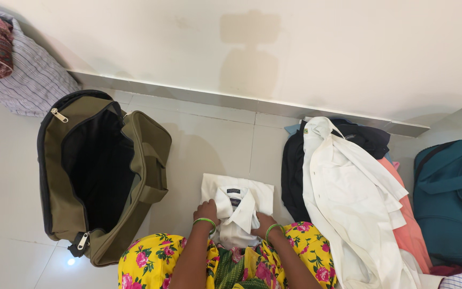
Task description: The person buttons a white shirt and folds it by hand while sitting on the floor next to other piles of clothing and a bag.
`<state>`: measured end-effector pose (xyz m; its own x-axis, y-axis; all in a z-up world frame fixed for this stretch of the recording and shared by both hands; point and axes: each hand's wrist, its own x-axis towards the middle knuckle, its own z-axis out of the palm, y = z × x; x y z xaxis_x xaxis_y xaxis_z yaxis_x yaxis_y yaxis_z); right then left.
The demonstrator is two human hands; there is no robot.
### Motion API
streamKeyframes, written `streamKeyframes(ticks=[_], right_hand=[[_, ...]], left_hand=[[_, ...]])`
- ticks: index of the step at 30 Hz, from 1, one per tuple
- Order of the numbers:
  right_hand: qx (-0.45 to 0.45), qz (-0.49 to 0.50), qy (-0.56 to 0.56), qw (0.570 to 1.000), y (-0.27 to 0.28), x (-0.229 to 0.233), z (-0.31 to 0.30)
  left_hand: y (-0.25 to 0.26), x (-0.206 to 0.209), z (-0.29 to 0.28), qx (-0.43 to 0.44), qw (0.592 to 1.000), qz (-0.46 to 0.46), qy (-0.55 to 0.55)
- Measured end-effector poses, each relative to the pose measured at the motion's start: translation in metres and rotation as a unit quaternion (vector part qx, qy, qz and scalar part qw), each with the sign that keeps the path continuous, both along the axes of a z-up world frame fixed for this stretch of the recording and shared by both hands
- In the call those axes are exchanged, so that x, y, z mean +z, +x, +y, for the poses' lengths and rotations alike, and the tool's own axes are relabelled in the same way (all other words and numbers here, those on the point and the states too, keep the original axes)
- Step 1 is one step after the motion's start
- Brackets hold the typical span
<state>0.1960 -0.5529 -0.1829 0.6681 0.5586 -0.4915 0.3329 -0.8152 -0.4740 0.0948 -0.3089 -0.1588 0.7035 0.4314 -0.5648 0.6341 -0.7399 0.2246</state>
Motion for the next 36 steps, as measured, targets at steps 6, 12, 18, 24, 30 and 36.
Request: streamKeyframes(ticks=[6, 12, 18, 24, 30, 36], right_hand=[[-0.035, -0.030, 0.003, 0.999, 0.001, 0.016, -0.004], [-0.054, -0.086, 0.059, 0.993, 0.029, 0.030, -0.006], [-0.099, -0.158, 0.174, 0.967, 0.082, 0.061, 0.004], [-0.188, -0.185, 0.356, 0.896, 0.107, 0.137, 0.020], [-0.233, -0.135, 0.450, 0.851, 0.096, 0.248, 0.032], [-0.254, 0.002, 0.597, 0.761, 0.062, 0.350, 0.040]], left_hand=[[-0.004, 0.007, 0.006, -0.028, 0.998, -0.043, 0.048], [0.005, 0.038, 0.022, 0.018, 0.998, -0.061, -0.020], [0.026, 0.107, 0.036, 0.036, 0.990, -0.137, -0.013], [0.048, 0.198, 0.033, 0.049, 0.947, -0.317, 0.030], [0.056, 0.281, 0.027, 0.056, 0.905, -0.419, 0.040], [0.054, 0.345, 0.025, 0.051, 0.830, -0.555, 0.031]])
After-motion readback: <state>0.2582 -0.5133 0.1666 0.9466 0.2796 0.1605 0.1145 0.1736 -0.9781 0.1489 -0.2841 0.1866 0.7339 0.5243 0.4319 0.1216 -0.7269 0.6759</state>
